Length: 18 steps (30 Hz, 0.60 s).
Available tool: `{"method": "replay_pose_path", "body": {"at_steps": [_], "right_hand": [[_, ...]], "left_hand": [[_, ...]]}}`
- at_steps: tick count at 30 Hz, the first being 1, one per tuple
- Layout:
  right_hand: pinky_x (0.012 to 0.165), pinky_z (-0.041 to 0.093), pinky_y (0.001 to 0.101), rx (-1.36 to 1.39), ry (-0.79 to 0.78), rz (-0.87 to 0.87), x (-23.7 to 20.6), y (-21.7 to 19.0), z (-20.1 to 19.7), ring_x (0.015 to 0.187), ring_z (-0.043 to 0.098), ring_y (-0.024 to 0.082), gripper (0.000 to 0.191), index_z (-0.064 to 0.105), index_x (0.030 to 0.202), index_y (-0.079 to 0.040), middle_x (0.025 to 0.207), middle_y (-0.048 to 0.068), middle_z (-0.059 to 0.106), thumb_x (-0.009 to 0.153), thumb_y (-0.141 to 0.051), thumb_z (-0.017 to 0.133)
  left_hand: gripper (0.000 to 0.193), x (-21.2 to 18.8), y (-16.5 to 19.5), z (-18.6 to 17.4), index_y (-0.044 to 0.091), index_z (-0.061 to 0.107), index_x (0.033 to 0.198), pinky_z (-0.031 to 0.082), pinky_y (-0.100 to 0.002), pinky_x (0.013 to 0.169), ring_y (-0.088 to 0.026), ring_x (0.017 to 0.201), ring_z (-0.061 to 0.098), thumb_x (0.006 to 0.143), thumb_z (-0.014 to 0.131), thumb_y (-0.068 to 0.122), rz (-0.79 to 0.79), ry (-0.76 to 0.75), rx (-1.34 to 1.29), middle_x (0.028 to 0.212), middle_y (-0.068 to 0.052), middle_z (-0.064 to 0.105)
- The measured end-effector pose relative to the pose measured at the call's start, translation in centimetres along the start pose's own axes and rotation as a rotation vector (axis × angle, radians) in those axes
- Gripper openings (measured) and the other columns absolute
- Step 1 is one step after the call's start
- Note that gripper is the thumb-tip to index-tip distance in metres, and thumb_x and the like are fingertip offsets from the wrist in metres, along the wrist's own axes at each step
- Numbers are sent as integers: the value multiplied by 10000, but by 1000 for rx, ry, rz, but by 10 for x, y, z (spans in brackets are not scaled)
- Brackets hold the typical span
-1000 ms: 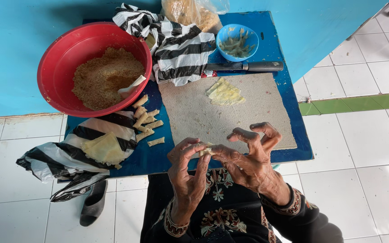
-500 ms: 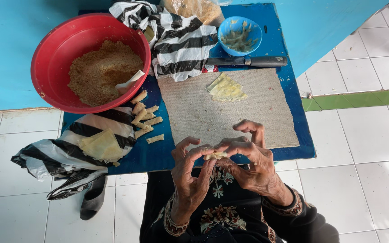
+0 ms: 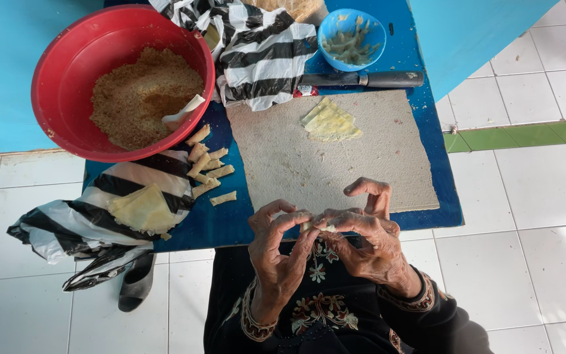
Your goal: The person sits at a small blue table rolling spring rolls. They place a spoonful of filling from a red bowl onto a thin pastry wrapper, fold the wrapper over the filling, and roll it into a cylinder, adding the finished roll to a pile of completed rolls on the table.
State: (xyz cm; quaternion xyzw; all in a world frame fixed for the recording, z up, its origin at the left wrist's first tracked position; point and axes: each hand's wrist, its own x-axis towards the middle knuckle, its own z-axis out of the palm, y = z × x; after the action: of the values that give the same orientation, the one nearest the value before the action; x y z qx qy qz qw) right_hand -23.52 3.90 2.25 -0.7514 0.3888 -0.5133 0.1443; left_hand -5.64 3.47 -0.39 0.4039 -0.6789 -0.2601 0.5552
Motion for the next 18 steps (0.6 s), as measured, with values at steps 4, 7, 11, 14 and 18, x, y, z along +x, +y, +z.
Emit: {"method": "replay_pose_path", "body": {"at_steps": [4,7,11,14,18], "right_hand": [[1016,379,439,-70,59,-88,-2,4,1,1166,426,208,367,633,1111,-217,1017,-75,774,833,-127,855],[1005,372,426,-121,74,-97,-2,5,3,1143,432,185,350,623,1069,-229,1003,-75,767,821,-190,866],[982,358,406,-97,120,-4,-7,5,5,1130,434,187,434,555,1167,-200,1026,-60,760,869,-211,871],[992,373,425,-134,116,-14,-11,5,7,1127,464,187,463,556,1174,-228,999,-68,750,842,-204,877],[981,362,424,-141,110,-73,-10,7,5,1132,424,197,457,569,1162,-231,1042,-77,749,829,-207,881]], "left_hand": [[278,-3,-2,4,97,700,1100,500,-365,966,-194,1162,594,862,843,113,-19,37,-18,1048,-22,742],[251,-8,-3,8,89,718,1088,529,-344,930,-181,1128,601,870,840,104,-159,60,-152,1105,-59,714],[257,-12,-7,11,80,691,1113,563,-332,952,-180,1188,601,892,821,105,-167,57,-237,1109,-55,726],[274,-14,-9,12,70,681,1121,545,-343,991,-189,1211,591,886,822,90,-137,47,-216,1100,-64,729],[270,-16,-10,13,56,685,1113,551,-353,989,-200,1212,588,879,819,65,-158,49,-244,1101,-82,723]]}}
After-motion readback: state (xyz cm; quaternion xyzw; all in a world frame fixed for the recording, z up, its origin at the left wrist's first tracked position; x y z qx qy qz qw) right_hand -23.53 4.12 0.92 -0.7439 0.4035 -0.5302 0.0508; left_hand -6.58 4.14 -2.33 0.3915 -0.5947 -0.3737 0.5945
